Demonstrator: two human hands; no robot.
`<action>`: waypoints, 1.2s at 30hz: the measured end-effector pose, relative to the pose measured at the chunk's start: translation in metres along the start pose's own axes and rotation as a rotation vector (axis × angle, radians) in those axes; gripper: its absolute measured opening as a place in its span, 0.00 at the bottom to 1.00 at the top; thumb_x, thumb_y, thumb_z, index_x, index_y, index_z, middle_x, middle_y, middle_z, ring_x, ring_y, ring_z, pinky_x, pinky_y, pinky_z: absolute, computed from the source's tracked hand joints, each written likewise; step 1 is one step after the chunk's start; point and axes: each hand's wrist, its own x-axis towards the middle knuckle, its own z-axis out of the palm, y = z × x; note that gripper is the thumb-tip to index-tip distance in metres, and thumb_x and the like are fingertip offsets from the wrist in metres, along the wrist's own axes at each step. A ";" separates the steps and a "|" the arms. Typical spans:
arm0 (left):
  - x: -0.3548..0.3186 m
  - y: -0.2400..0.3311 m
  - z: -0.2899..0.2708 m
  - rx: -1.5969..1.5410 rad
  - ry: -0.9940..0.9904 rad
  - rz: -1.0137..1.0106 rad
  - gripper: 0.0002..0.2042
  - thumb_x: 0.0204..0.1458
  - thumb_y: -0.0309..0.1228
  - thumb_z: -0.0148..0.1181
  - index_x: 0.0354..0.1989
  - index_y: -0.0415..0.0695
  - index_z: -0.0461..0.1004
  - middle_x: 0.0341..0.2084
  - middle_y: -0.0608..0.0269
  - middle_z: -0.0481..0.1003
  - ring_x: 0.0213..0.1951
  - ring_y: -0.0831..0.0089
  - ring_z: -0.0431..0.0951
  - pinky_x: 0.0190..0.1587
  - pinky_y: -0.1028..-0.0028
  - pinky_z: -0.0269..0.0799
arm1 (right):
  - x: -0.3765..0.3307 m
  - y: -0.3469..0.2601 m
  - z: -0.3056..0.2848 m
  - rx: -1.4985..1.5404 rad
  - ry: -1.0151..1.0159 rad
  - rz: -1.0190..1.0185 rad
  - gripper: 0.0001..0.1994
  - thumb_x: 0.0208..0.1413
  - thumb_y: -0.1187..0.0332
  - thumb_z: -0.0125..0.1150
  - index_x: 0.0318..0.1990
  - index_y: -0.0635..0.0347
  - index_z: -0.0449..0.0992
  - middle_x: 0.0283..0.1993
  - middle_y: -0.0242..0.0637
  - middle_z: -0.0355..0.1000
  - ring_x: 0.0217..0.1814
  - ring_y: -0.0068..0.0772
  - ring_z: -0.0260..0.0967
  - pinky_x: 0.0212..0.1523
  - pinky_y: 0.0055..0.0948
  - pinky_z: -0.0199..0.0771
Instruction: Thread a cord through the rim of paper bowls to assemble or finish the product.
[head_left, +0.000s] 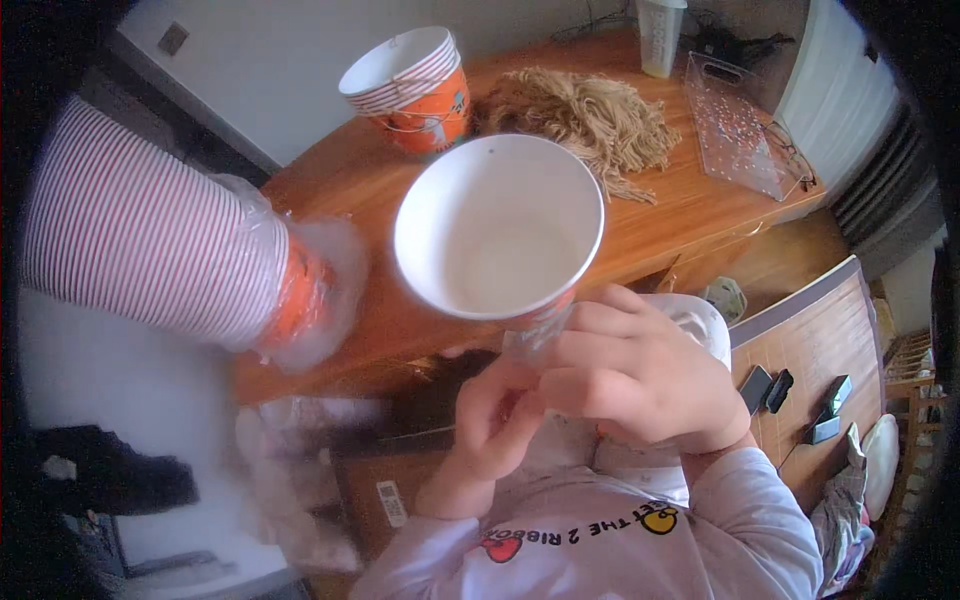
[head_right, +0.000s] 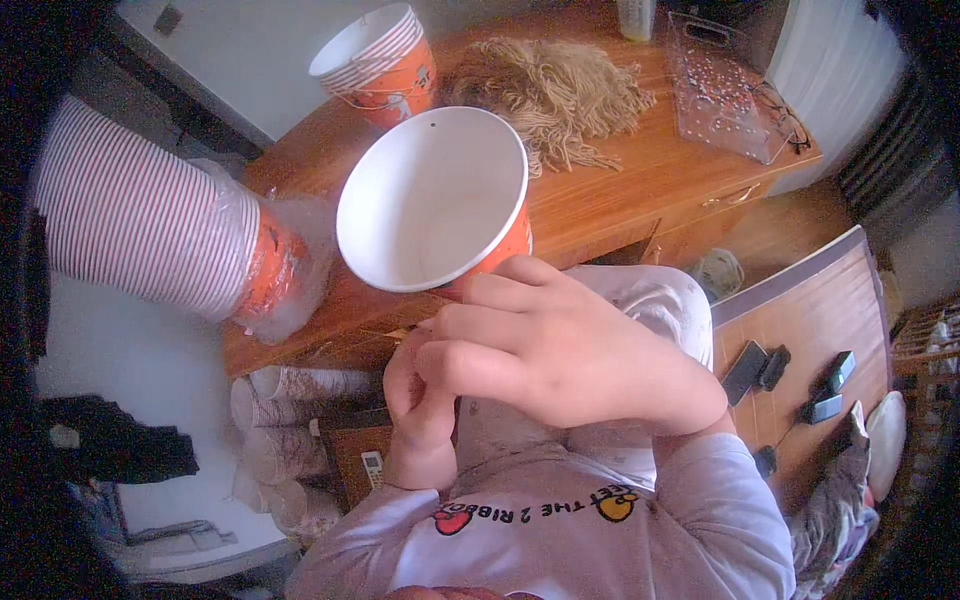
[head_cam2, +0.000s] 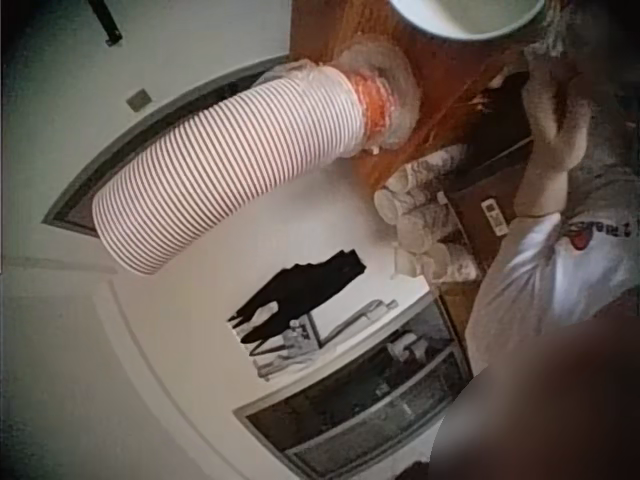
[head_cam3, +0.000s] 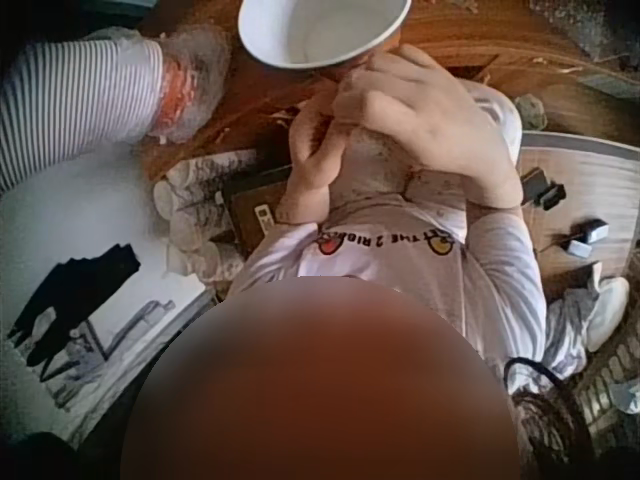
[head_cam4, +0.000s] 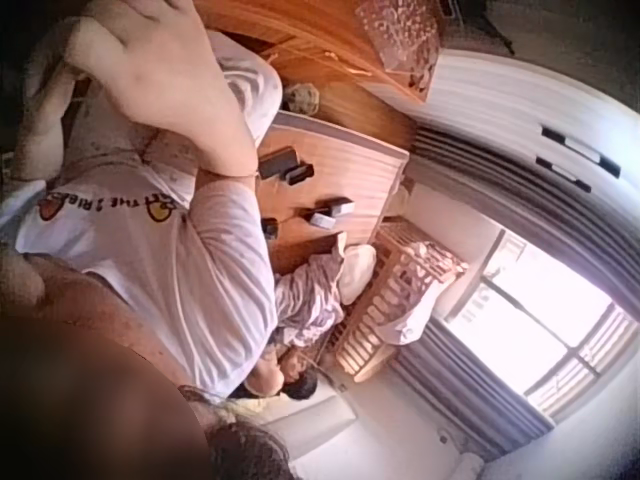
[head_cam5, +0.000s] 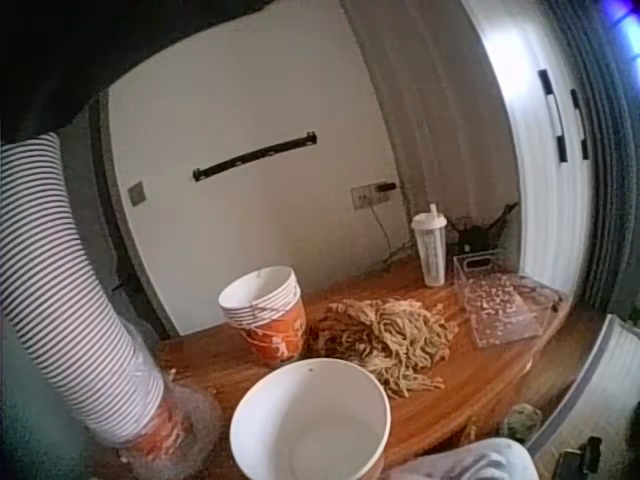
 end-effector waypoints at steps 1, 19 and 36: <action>0.000 0.000 0.000 0.001 0.000 0.000 0.05 0.57 0.28 0.58 0.36 0.40 0.72 0.27 0.73 0.71 0.28 0.87 0.66 0.29 0.83 0.61 | -0.001 0.003 0.004 0.037 0.041 -0.013 0.14 0.49 0.67 0.54 0.45 0.55 0.69 0.38 0.31 0.70 0.39 0.35 0.68 0.42 0.34 0.67; 0.013 -0.027 -0.012 0.241 0.333 0.142 0.06 0.55 0.23 0.58 0.27 0.41 0.69 0.21 0.73 0.68 0.23 0.88 0.63 0.25 0.85 0.56 | 0.003 0.002 0.002 -0.123 0.173 0.210 0.17 0.40 0.71 0.65 0.42 0.53 0.73 0.33 0.29 0.71 0.37 0.35 0.70 0.35 0.32 0.68; 0.032 -0.024 0.009 0.105 0.432 0.150 0.07 0.60 0.27 0.55 0.30 0.42 0.68 0.23 0.74 0.70 0.26 0.86 0.66 0.29 0.82 0.63 | 0.021 0.012 0.031 -0.206 0.147 0.167 0.17 0.47 0.67 0.57 0.48 0.53 0.72 0.38 0.28 0.74 0.40 0.31 0.73 0.53 0.42 0.61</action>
